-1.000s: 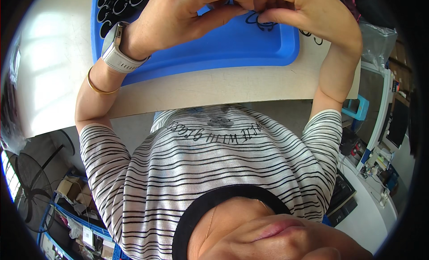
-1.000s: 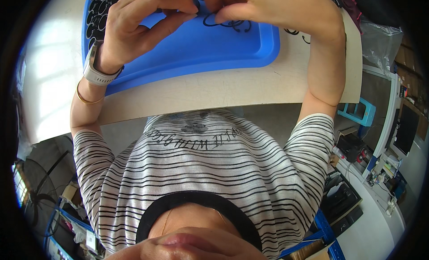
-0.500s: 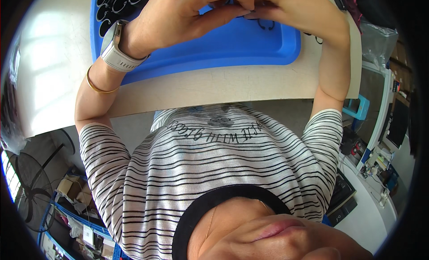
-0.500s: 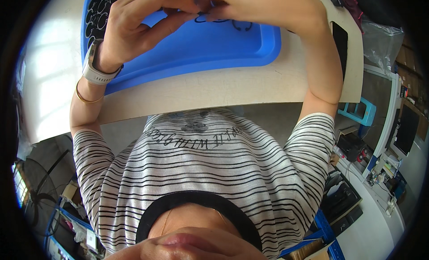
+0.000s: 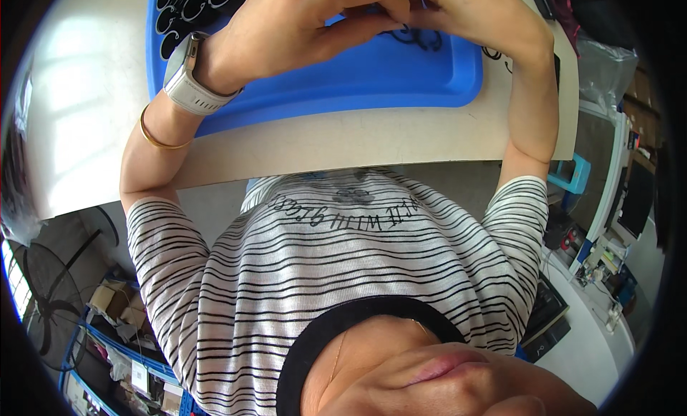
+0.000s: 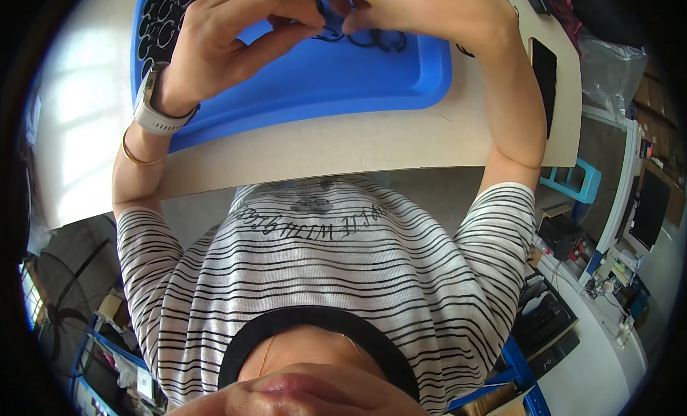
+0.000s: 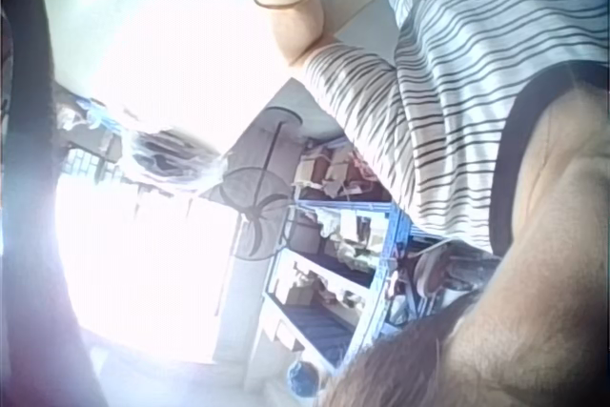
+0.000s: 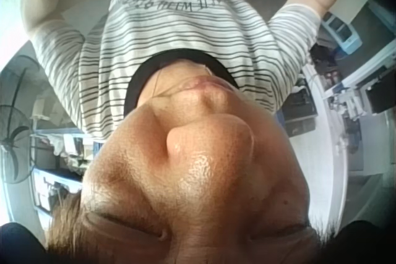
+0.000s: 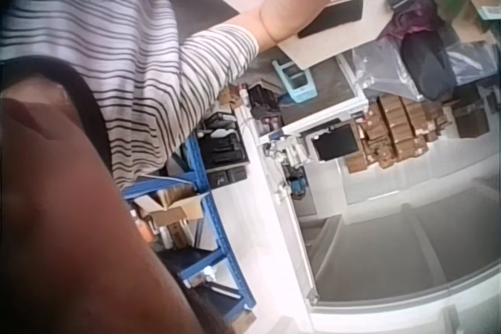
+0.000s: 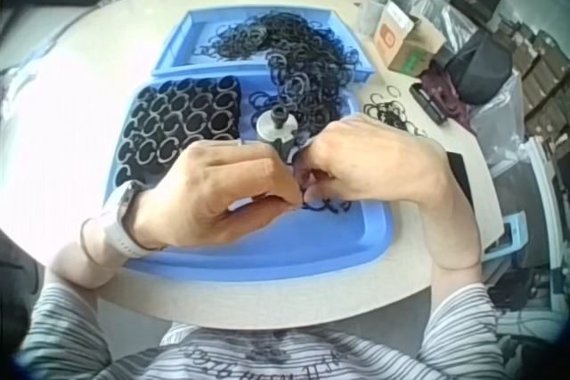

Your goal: Inspecting and sorting small black plastic clips on a workbench.

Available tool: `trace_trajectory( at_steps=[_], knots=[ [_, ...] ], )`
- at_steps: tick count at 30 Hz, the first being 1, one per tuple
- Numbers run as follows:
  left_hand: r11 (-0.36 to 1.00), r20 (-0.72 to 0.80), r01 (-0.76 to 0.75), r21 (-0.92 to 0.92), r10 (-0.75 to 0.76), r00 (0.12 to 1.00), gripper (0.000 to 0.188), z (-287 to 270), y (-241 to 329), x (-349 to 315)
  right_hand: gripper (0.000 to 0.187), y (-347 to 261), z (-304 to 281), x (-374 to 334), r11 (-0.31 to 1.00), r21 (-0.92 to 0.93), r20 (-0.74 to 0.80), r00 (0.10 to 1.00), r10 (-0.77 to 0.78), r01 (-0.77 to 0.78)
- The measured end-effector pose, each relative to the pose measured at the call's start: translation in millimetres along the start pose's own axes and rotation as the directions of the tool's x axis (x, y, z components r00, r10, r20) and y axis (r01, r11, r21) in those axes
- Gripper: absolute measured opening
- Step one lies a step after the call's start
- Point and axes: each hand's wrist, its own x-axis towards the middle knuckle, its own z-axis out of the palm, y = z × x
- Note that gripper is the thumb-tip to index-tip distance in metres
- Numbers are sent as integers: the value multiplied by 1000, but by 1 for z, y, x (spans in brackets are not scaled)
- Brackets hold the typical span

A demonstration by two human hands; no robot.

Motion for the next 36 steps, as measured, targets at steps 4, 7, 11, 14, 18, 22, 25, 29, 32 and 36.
trace_trajectory(
  at_steps=[4, 7, 11, 14, 18, 22, 25, 29, 32, 36],
  knots=[
    [999, -15, 43, 23, -43, 999, 16, -4, 6, 2, 20, -2, -6, -5, 993, -26, 115, 986, 117, -114],
    [997, -28, 39, 59, -38, 999, 16, -4, 6, 1, 19, -10, -22, -19, 981, 157, -36, 993, -111, 115],
    [997, -102, 25, 68, -18, 995, 18, -5, 9, 1, 18, -15, -24, -25, 941, 264, -45, 977, -207, 212],
    [996, -114, 28, 83, -18, 993, 20, -6, 9, 2, 16, -13, -21, -22, 903, 310, -121, 954, -273, 298],
    [995, -127, -24, 93, 36, 991, 22, -4, 8, 5, 14, -8, -24, -32, 888, 415, -85, 980, -179, 198],
    [972, -127, -153, 180, 178, 976, 23, 0, -3, 1, 12, -16, -34, -27, 924, 362, -2, 992, -129, 121],
    [979, -205, -152, 139, 179, 962, 26, 10, -20, -10, 10, -22, -32, -28, 941, 305, -69, 989, -130, 145],
    [912, -283, -343, 225, 398, 873, 35, 21, -39, 4, 8, -2, -23, -28, 878, 436, -166, 976, -137, 198],
    [900, -293, -369, 233, 427, 855, 36, 23, -32, 1, 9, 0, -23, -30, 879, 420, -164, 972, -170, 225],
    [963, -260, -212, 168, 250, 933, 34, 16, -9, -5, 12, 1, -22, -32, 821, 527, -185, 972, -142, 220]
  ],
)
